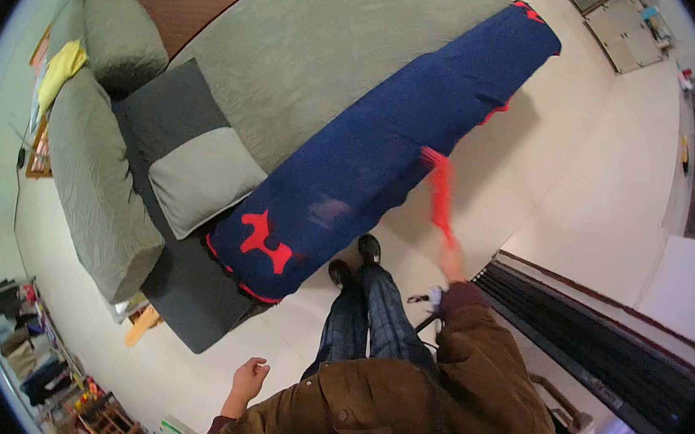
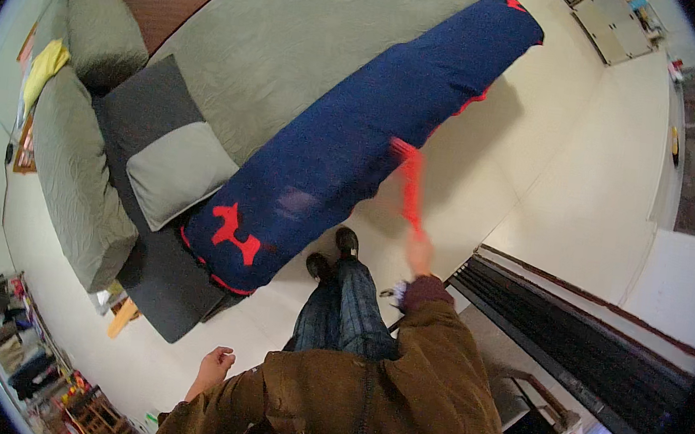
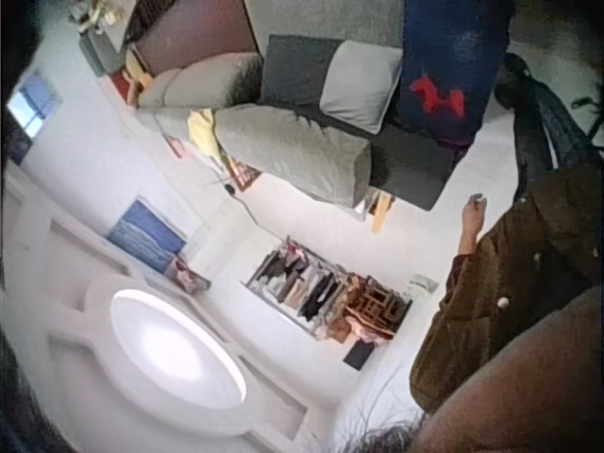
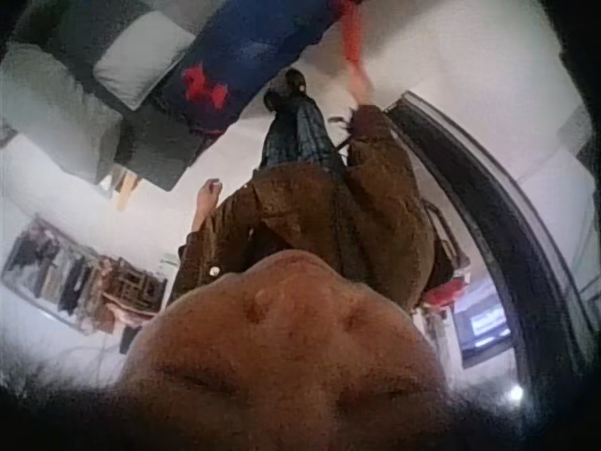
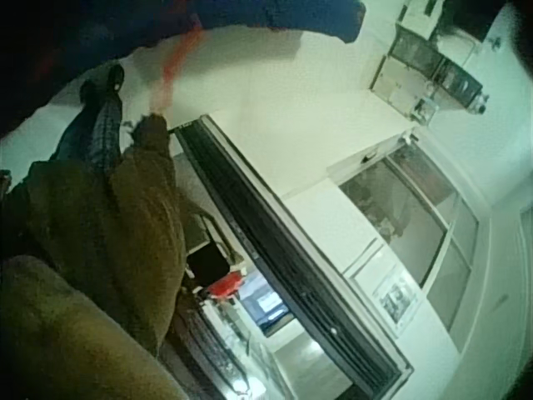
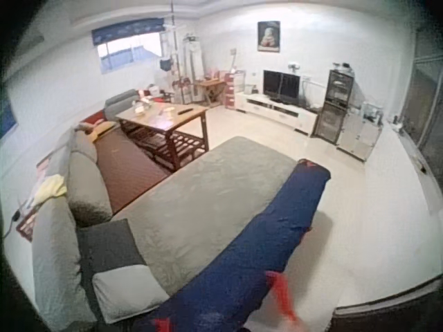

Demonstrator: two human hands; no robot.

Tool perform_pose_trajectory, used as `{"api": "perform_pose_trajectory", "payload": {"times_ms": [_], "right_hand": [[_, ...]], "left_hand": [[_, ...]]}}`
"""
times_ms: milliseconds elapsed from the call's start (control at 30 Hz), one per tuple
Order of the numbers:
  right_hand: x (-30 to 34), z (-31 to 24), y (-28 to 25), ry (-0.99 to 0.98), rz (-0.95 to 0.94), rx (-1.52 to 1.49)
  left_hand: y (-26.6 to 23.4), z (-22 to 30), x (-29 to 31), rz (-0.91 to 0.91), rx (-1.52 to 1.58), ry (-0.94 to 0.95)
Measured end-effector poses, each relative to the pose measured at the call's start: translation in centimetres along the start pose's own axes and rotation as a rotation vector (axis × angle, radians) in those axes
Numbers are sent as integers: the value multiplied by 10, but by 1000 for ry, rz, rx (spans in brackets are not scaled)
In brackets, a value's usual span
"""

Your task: The person lines a trash bin with a black plastic bag, then uses a red brush to sweep a pink bedsheet, a gray sofa, and a blue mattress. The person also uses a long-handled tool to move the trash bin across the floor.

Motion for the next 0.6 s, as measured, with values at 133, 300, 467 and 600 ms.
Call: {"api": "perform_pose_trajectory", "payload": {"times_ms": [133, 300, 467, 600], "right_hand": [[83, 150, -94, 967, 313, -276], [-35, -8, -26, 56, 125, -430], [-116, -160, 92, -256, -161, -63], [-167, -126, 89, -252, -244, -60]], "left_hand": [[-19, 23, -9, 27, -36, 53], [-30, 79, -25, 26, -145, 133], [-37, 133, -30, 123, -133, 139], [-11, 180, -21, 106, -228, 82]]}}
Point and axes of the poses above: each hand's wrist, its own x-axis away from the middle knuckle, its own y-axis out of the palm, z = x × y, the point moved 10 cm from there along -x, towards the middle knuckle, and after that the axes turned 12 degrees about -y, right-handed, at the moved point
